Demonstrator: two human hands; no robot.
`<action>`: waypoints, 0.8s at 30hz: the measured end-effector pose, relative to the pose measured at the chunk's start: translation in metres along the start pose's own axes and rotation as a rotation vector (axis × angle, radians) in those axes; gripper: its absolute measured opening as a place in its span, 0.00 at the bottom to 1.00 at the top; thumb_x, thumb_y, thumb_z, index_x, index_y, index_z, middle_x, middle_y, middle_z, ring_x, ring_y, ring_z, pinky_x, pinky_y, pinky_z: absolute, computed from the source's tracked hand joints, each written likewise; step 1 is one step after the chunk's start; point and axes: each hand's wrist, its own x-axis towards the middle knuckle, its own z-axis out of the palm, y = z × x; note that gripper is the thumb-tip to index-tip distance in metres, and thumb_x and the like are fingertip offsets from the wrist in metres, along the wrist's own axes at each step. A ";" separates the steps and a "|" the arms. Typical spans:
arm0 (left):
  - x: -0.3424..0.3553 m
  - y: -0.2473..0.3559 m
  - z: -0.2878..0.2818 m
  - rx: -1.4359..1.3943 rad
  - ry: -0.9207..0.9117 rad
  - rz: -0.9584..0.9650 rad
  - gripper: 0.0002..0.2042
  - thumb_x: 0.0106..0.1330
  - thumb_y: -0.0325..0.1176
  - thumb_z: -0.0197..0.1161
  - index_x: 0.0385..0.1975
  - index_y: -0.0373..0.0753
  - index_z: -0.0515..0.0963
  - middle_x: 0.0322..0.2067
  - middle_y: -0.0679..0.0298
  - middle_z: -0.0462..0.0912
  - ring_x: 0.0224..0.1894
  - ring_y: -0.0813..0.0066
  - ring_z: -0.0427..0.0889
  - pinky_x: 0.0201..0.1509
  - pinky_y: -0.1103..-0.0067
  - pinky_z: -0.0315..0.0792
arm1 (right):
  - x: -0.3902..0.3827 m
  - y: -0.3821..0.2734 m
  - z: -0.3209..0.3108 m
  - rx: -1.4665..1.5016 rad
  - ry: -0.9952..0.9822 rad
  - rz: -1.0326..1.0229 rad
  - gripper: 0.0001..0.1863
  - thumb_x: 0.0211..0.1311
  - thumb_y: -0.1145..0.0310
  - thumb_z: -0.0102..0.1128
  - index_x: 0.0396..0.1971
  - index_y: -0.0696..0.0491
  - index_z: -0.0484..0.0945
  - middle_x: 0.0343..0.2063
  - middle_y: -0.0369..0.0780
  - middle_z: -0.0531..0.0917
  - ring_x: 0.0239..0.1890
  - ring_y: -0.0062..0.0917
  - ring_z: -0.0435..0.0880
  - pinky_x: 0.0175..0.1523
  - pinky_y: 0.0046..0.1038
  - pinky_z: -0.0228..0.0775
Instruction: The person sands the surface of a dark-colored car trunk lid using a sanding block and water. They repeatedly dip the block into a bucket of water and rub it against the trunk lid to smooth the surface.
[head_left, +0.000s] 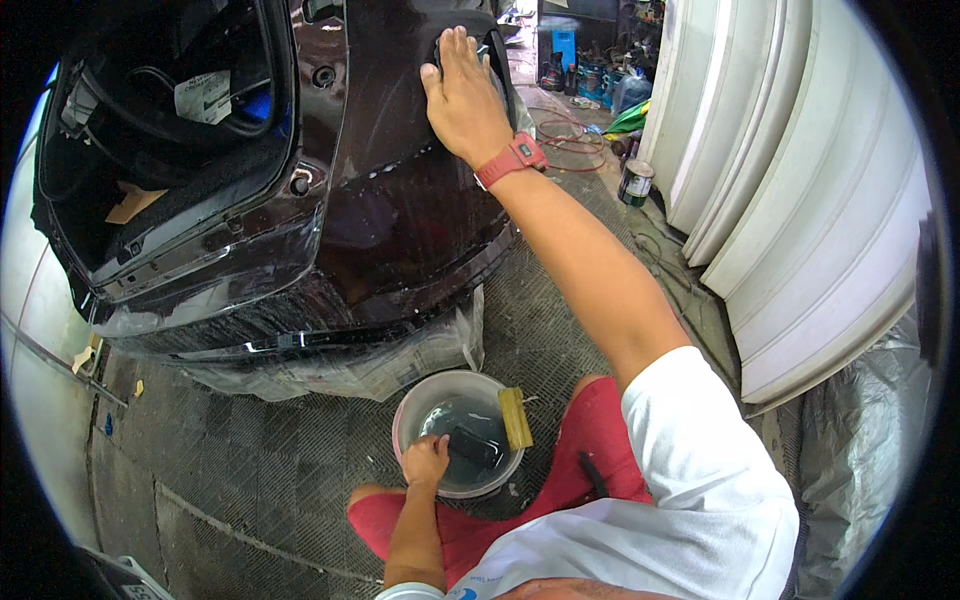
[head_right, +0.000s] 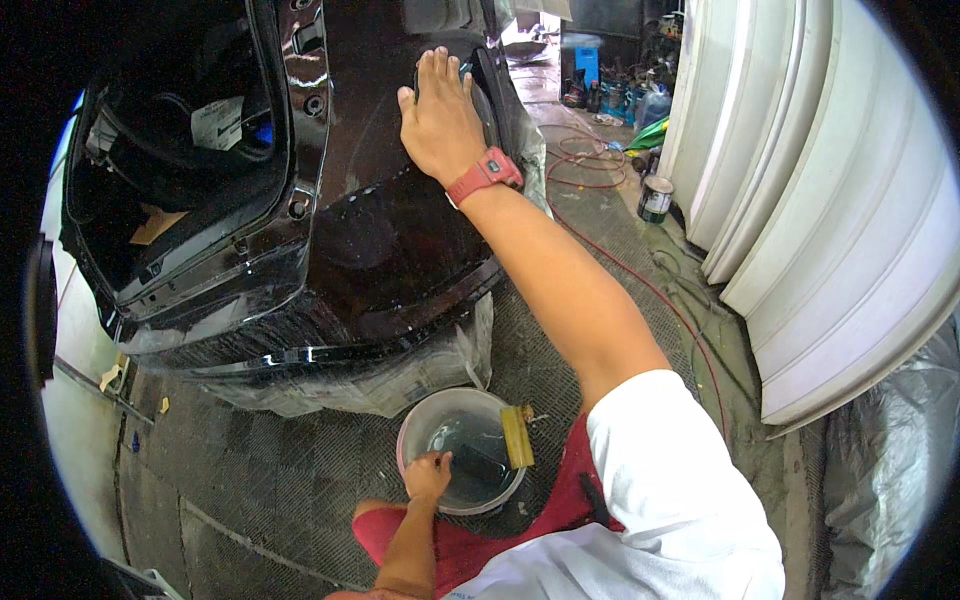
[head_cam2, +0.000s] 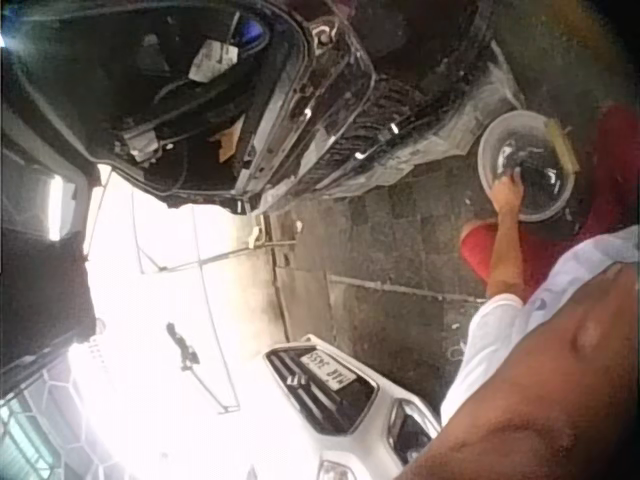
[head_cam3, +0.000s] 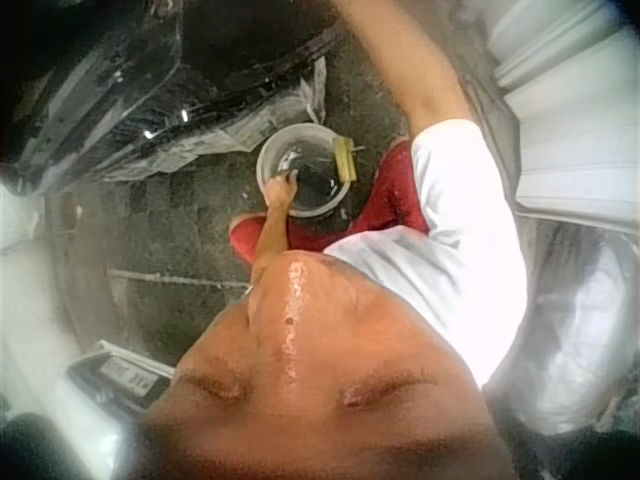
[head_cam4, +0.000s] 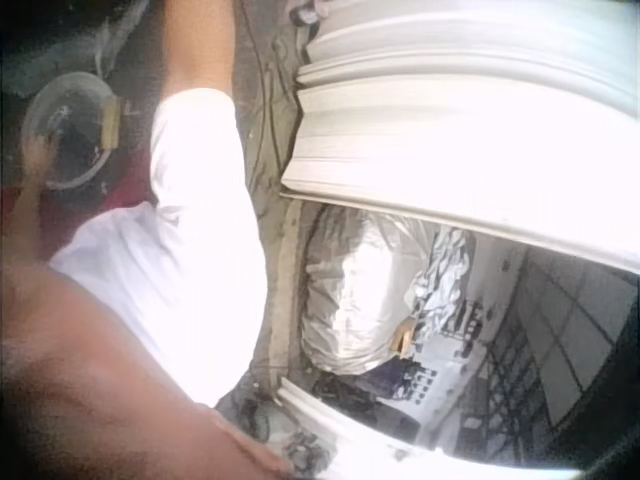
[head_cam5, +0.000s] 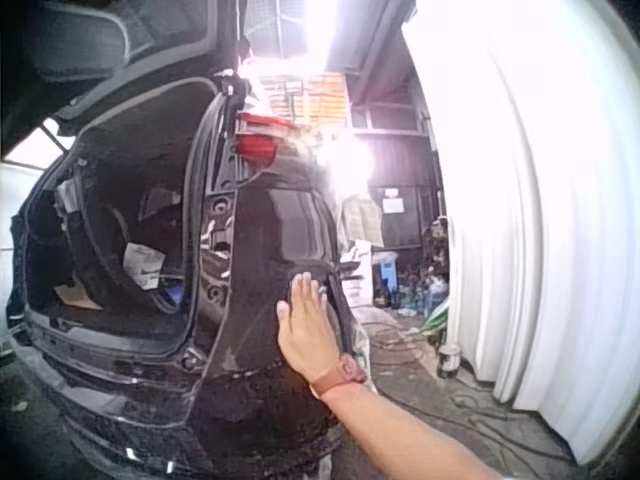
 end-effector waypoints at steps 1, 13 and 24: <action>-0.002 -0.002 0.001 0.006 0.012 0.005 0.20 0.76 0.50 0.69 0.33 0.38 0.91 0.34 0.49 0.92 0.37 0.42 0.92 0.45 0.54 0.85 | -0.001 -0.003 -0.002 0.020 -0.004 0.007 0.35 0.88 0.57 0.46 0.83 0.63 0.59 0.83 0.60 0.60 0.86 0.57 0.56 0.89 0.56 0.45; 0.001 0.012 -0.002 0.000 -0.051 -0.024 0.20 0.77 0.50 0.67 0.35 0.37 0.90 0.36 0.48 0.93 0.40 0.44 0.93 0.48 0.54 0.84 | 0.003 -0.009 0.013 -0.067 0.105 -0.007 0.36 0.85 0.58 0.52 0.83 0.61 0.61 0.84 0.57 0.61 0.85 0.58 0.58 0.87 0.58 0.48; 0.000 -0.004 0.002 0.024 -0.067 -0.058 0.19 0.76 0.50 0.68 0.36 0.40 0.91 0.36 0.49 0.93 0.39 0.43 0.93 0.48 0.54 0.85 | -0.021 -0.038 0.005 -0.087 -0.009 -0.243 0.30 0.79 0.65 0.59 0.77 0.57 0.72 0.81 0.49 0.69 0.81 0.53 0.67 0.84 0.57 0.57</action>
